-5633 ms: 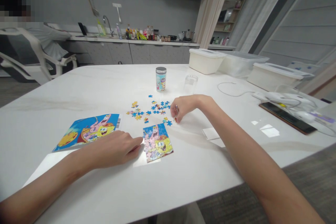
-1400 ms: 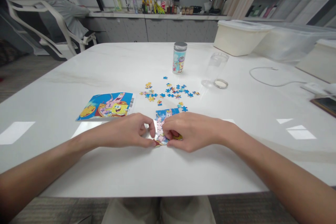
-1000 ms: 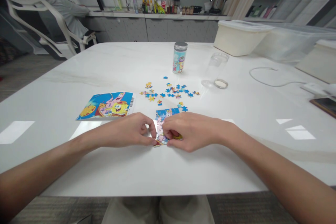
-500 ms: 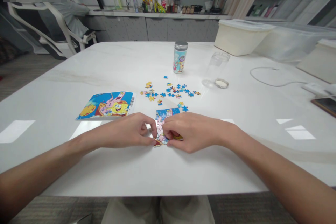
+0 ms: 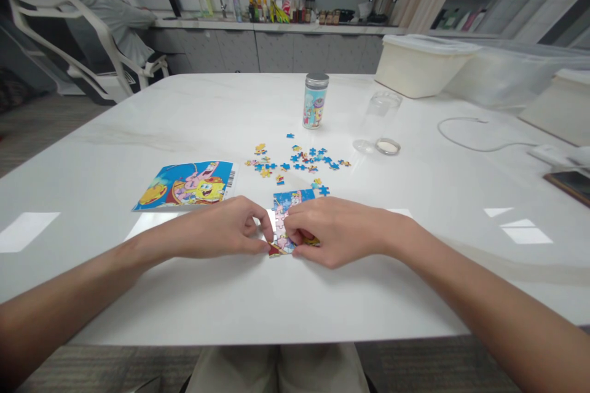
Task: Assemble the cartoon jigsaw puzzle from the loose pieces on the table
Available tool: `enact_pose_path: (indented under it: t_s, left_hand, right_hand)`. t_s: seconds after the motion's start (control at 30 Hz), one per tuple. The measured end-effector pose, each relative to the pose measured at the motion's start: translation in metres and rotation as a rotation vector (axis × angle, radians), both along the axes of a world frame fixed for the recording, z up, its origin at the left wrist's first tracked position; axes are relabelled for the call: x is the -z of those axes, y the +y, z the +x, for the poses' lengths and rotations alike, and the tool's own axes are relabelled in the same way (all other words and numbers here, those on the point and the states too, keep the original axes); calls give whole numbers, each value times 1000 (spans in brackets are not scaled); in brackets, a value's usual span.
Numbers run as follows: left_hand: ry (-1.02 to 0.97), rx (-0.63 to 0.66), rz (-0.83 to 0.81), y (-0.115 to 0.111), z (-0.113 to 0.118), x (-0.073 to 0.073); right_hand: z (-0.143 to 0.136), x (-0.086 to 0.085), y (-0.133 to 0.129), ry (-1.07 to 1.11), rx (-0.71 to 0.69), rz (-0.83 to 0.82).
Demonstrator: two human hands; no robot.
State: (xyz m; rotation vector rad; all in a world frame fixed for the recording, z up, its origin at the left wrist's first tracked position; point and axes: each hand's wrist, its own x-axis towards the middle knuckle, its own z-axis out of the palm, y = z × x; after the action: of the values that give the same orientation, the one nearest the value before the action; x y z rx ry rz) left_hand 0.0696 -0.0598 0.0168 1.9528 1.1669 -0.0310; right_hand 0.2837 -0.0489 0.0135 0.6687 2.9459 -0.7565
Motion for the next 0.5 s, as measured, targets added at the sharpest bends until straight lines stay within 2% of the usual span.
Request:
enact_pose_path:
  t_s: [0.5]
  left_hand:
    - [-35, -4, 8, -2, 3, 1]
  right_hand:
    - [0, 0, 0, -8, -10, 5]
